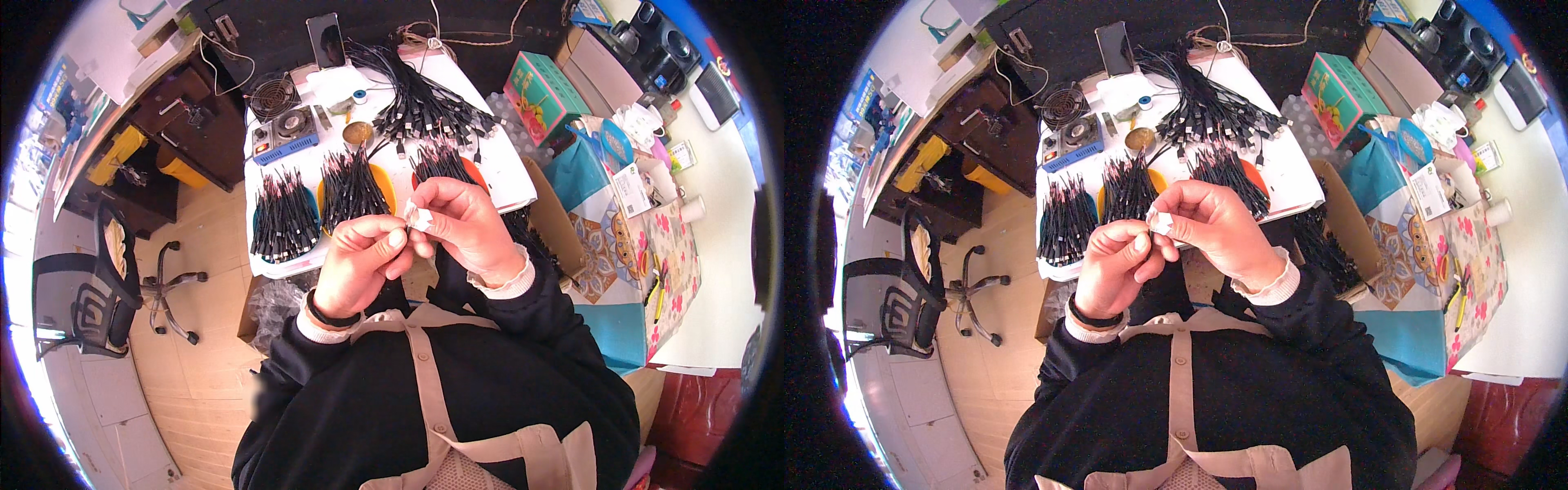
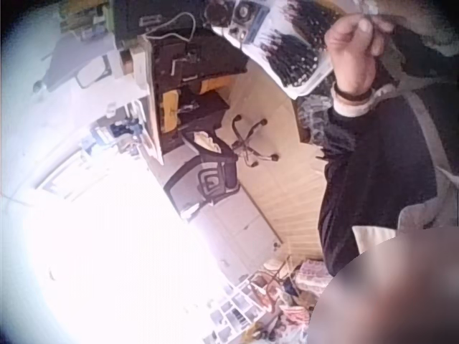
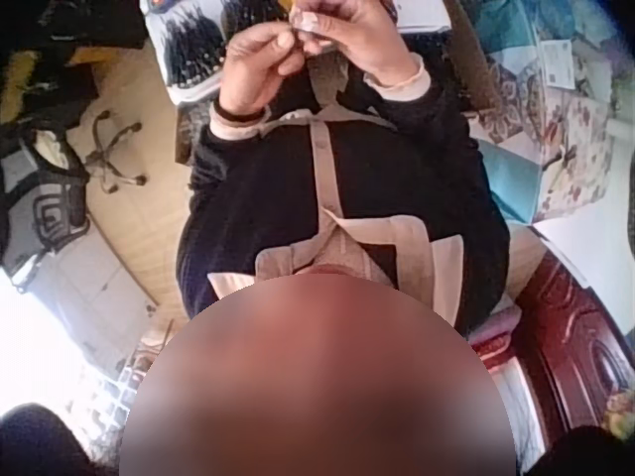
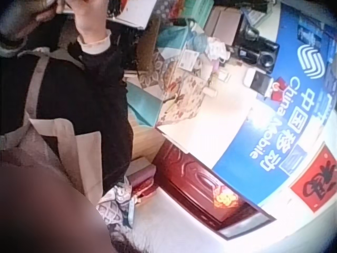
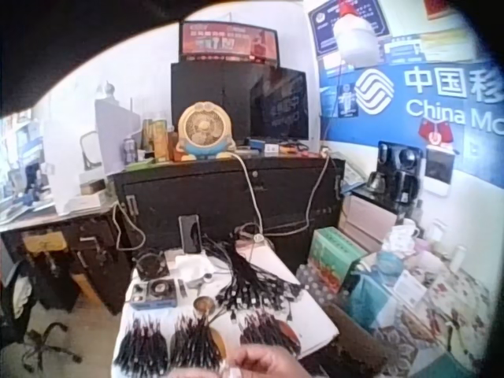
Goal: The person repeatedly picks up small black cables and white connectors, aligns them, and presses them together by hand. They place each assembled unit into a tray on the table. The process is repeated continuously throughout the clip.
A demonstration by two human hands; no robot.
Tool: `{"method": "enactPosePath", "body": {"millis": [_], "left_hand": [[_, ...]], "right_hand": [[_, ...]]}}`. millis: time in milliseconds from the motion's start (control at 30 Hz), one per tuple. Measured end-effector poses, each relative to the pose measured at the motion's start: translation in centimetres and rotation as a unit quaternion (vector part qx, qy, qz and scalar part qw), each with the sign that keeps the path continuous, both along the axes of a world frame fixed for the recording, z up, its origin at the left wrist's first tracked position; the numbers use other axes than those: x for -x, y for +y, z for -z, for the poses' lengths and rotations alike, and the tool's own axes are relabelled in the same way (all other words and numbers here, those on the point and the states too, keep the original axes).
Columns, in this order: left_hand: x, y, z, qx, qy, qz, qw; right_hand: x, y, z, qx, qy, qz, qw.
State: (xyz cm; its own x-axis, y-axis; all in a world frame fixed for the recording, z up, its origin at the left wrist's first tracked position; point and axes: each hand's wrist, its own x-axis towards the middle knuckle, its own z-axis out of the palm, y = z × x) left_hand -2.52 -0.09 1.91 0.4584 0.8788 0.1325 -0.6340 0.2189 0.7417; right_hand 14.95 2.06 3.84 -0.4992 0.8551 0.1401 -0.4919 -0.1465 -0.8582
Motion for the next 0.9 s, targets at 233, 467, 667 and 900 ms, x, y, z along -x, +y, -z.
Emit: {"method": "enactPosePath", "body": {"millis": [233,467,667,900], "left_hand": [[0.3,0.0,0.9,-0.07,0.142,-0.078,0.984],[-0.1,0.8,2.4,-0.102,0.277,-0.073,0.953],[-0.7,2.2,3.7,-0.028,0.227,-0.116,0.967],[-1.0,3.1,4.6,-0.019,0.217,-0.139,0.966]], "right_hand": [[-0.5,0.4,2.0,0.093,0.031,-0.025,0.995],[-0.5,0.2,5.0,0.268,0.134,-0.077,0.951],[-7.2,6.8,7.6,-0.143,-0.438,0.342,0.819],[-5.6,11.0,9.4,-0.236,-0.599,0.329,0.691]]}}
